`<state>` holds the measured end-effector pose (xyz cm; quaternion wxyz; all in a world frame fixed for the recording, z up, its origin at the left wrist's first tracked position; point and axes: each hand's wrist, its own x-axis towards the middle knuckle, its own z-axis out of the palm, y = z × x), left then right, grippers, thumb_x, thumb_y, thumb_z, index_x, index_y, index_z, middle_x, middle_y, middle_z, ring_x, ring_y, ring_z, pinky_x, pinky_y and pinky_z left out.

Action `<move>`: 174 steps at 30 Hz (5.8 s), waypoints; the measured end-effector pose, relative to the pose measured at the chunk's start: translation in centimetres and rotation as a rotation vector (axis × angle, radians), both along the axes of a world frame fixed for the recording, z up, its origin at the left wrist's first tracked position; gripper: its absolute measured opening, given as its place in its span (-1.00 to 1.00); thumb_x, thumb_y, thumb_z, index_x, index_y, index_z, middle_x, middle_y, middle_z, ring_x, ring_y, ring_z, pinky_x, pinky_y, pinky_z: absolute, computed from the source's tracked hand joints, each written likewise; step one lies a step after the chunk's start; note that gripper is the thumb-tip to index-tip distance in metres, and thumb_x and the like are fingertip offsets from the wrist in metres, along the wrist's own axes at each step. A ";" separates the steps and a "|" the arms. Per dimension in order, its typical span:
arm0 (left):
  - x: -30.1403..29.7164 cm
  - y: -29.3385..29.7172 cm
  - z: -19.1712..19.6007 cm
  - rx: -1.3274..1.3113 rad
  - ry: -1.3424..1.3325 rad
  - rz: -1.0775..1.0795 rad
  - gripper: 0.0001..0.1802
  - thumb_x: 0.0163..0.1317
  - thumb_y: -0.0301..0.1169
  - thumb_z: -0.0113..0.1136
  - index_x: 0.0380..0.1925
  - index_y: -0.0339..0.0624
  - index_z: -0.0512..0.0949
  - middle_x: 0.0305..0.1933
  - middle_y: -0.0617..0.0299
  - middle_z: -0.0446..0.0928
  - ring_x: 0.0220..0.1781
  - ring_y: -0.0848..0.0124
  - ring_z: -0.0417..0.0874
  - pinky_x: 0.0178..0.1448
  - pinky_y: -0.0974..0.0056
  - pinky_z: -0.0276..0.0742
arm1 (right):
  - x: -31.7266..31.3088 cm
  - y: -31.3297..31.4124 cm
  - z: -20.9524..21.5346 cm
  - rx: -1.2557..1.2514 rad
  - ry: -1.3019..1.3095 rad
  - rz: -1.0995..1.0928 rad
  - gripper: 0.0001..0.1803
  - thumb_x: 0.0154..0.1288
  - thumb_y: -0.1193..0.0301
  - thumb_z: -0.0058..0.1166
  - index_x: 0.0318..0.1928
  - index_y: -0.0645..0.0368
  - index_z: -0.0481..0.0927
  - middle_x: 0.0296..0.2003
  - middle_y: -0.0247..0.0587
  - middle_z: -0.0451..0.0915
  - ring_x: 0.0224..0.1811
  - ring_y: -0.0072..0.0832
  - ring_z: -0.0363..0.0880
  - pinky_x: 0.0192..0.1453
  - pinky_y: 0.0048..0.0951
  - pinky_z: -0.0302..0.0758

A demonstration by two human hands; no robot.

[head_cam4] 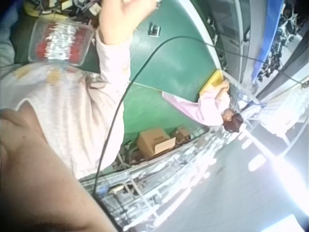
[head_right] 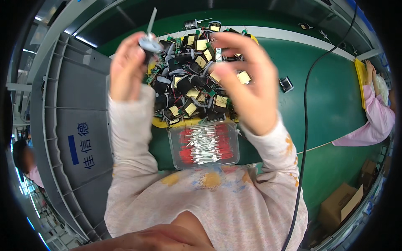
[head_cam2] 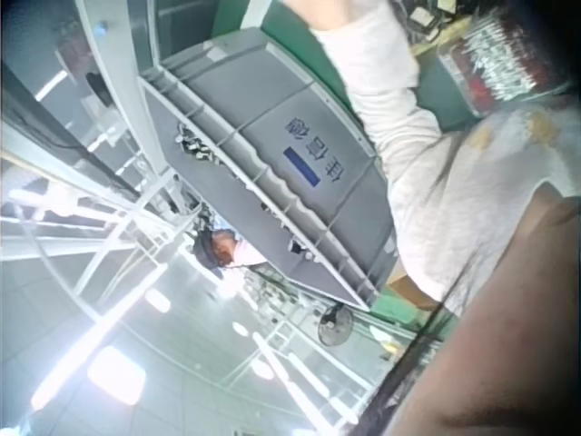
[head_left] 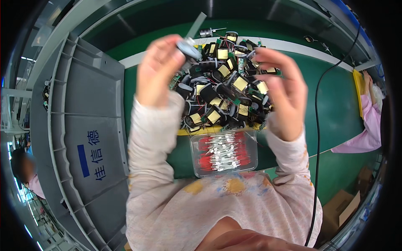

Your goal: The person picks small electronic modules from a yellow bin and uses a screwdriver to tighten screws on the components. They handle the items one at a time, manipulating the wires and securing the parts before placing them back into the bin.

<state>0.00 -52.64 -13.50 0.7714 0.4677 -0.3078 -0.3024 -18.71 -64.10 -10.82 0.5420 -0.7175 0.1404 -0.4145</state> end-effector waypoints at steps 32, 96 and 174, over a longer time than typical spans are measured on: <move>3.2 -0.5 2.2 0.514 -1.078 -0.027 -0.66 -0.12 -0.47 0.30 -0.31 -0.20 0.41 -0.43 0.22 0.50 -0.35 0.46 0.52 -0.26 0.46 0.40 | -7.0 3.6 -6.7 -0.299 0.571 0.537 -0.78 -0.08 0.54 0.11 -0.31 0.20 0.55 -0.41 -0.22 0.53 -0.45 -0.35 0.54 -0.42 -0.48 0.47; -6.3 1.9 0.0 0.063 -0.496 -0.178 -0.60 -0.25 -0.50 0.31 -0.30 -0.36 0.49 -0.21 0.00 0.54 -0.03 0.20 0.46 0.12 0.18 0.27 | -1.7 -1.1 -2.2 0.192 -0.349 0.125 -0.80 0.19 0.50 -0.08 -0.17 0.31 0.35 -0.39 -0.11 0.44 -0.37 -0.38 0.39 -0.39 -0.47 0.46; -7.4 2.3 -0.7 -0.065 -0.623 0.012 -0.56 -0.27 -0.65 0.34 -0.29 -0.30 0.44 -0.26 -0.04 0.58 -0.12 0.22 0.61 0.21 0.06 0.16 | -2.8 1.1 -0.6 -0.536 -0.210 0.170 -0.58 -0.29 0.65 0.28 -0.32 0.29 0.42 -0.44 -0.04 0.54 -0.49 -0.27 0.54 -0.48 -0.44 0.48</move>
